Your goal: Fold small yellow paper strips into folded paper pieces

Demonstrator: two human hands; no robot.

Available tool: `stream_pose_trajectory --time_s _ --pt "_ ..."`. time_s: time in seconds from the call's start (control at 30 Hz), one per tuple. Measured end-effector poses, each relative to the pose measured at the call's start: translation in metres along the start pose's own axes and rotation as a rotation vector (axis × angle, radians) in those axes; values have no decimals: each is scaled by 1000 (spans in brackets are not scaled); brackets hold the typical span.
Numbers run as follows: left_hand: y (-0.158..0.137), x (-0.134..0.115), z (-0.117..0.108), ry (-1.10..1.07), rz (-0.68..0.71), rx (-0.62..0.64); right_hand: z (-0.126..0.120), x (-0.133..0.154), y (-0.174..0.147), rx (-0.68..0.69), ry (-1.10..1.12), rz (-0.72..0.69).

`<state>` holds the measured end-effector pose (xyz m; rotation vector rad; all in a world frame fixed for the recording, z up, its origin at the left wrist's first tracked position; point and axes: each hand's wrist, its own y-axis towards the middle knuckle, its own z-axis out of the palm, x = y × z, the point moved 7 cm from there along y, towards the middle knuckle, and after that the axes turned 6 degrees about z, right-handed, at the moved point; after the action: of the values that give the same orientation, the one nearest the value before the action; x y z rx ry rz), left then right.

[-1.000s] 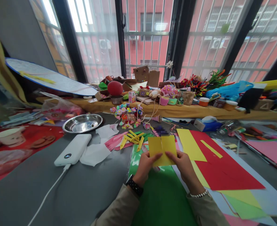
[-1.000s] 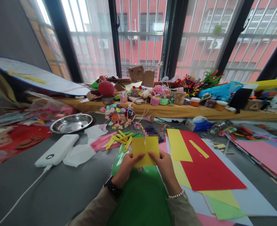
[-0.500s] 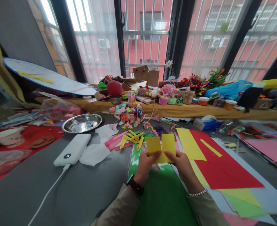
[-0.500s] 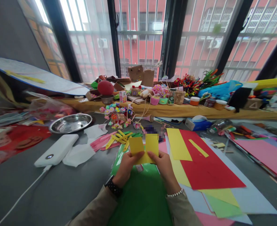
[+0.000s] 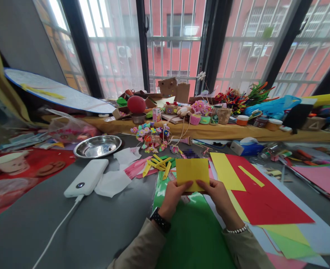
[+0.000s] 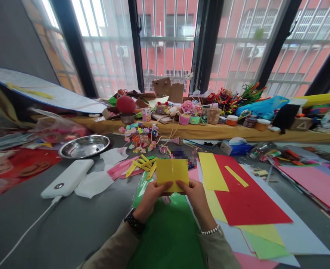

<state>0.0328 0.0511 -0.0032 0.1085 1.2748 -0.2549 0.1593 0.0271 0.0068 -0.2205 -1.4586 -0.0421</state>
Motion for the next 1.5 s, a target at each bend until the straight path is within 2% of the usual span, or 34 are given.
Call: stream_pose_trajectory --time_s 0.13,0.27,0.4,0.6,0.83,0.97,1.07,1.13,1.2,1.5 --pt "0 -3 1 -23 42 -14 -3 -7 2 -57 54 36" --pt "0 -2 -1 -21 38 -35 -3 -8 2 -58 65 50" --pt "1 -3 -2 -28 45 -40 0 -2 0 -14 13 32" --pt "0 3 2 4 -39 9 -8 2 1 -76 -63 -38" --pt "-1 0 0 43 17 -21 -5 2 1 -75 -84 -19" --pt "-1 -3 0 46 71 -27 -5 -1 2 -91 -42 4" --pt "0 -6 -6 37 103 -75 -13 -3 5 -121 29 17" --pt "2 -9 -14 19 134 -123 -28 -5 7 -244 124 20" --pt "4 -12 -19 24 163 -138 -36 -7 8 -288 196 49" --pt "7 -5 -15 51 84 -92 -27 -6 6 -235 191 53"
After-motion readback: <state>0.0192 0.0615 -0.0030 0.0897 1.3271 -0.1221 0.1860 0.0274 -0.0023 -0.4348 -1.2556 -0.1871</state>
